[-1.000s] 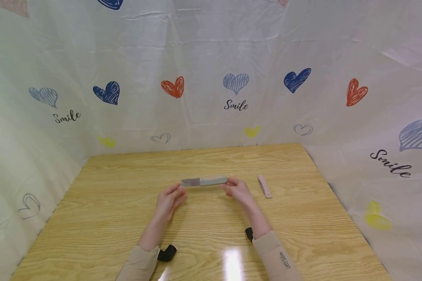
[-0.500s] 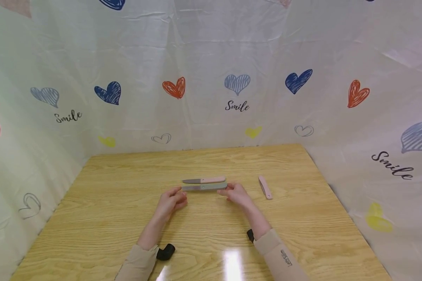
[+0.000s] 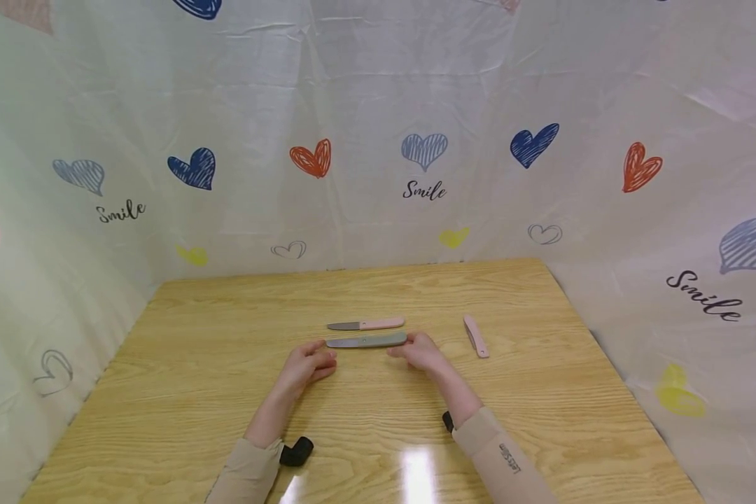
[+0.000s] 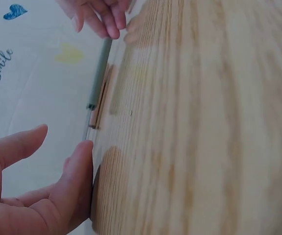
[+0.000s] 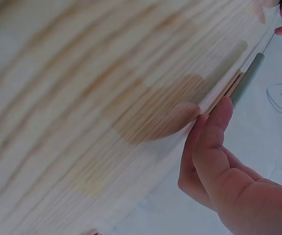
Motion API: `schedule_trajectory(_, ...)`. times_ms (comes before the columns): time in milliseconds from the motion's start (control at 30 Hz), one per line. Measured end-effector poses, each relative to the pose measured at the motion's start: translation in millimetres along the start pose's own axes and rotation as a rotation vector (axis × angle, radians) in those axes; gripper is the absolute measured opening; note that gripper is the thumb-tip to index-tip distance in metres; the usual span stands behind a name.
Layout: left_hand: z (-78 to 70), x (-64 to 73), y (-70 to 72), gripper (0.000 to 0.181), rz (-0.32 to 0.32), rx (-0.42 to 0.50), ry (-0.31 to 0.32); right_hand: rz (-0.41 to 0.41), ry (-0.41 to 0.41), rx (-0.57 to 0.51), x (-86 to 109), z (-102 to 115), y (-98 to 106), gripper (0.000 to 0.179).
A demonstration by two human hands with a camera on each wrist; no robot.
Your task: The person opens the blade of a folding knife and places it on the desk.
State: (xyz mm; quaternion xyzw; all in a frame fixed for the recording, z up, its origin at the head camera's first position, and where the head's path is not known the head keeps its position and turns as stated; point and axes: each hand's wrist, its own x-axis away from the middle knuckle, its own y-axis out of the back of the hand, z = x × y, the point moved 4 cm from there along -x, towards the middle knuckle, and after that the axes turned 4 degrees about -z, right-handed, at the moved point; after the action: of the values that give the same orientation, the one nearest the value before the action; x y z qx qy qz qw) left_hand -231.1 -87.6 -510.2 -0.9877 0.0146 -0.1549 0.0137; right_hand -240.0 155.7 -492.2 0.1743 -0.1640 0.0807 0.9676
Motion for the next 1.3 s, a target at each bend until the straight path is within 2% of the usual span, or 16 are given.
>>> schedule_trajectory(300,0.2,-0.6,0.7,0.065,0.027,-0.071,0.007,-0.031,-0.003,0.082,-5.1,-1.8,-0.3,0.032)
schedule_trajectory(600,1.8,-3.2,1.7,0.068,0.044,-0.120,0.006,-0.024,-0.012,0.097,-6.1,-3.8,0.0,0.028)
schedule_trajectory(667,-5.1,2.9,0.4,0.067,0.049,-0.127,0.001,-0.024,-0.013,0.091,-6.4,-3.8,0.2,0.027)
schedule_trajectory(833,-4.6,2.1,0.6,0.066,0.042,-0.144,-0.003,-0.027,-0.013,0.090,-6.4,-4.0,0.9,0.026)
schedule_trajectory(900,2.6,-4.9,2.3,0.067,0.034,-0.151,-0.003,-0.026,-0.007,0.092,-6.0,-3.6,0.8,0.028)
schedule_trajectory(967,2.5,-5.1,2.3,0.067,0.027,-0.160,-0.003,-0.024,-0.003,0.088,-5.6,-3.3,1.0,0.031)
schedule_trajectory(1167,0.3,-2.1,1.5,0.067,0.011,-0.179,-0.005,-0.043,0.002,0.062,-3.6,-5.2,3.7,0.080)
schedule_trajectory(1300,-3.6,0.0,0.4,0.070,0.011,-0.207,-0.017,-0.058,0.008,0.055,-1.5,-6.9,6.3,0.079)
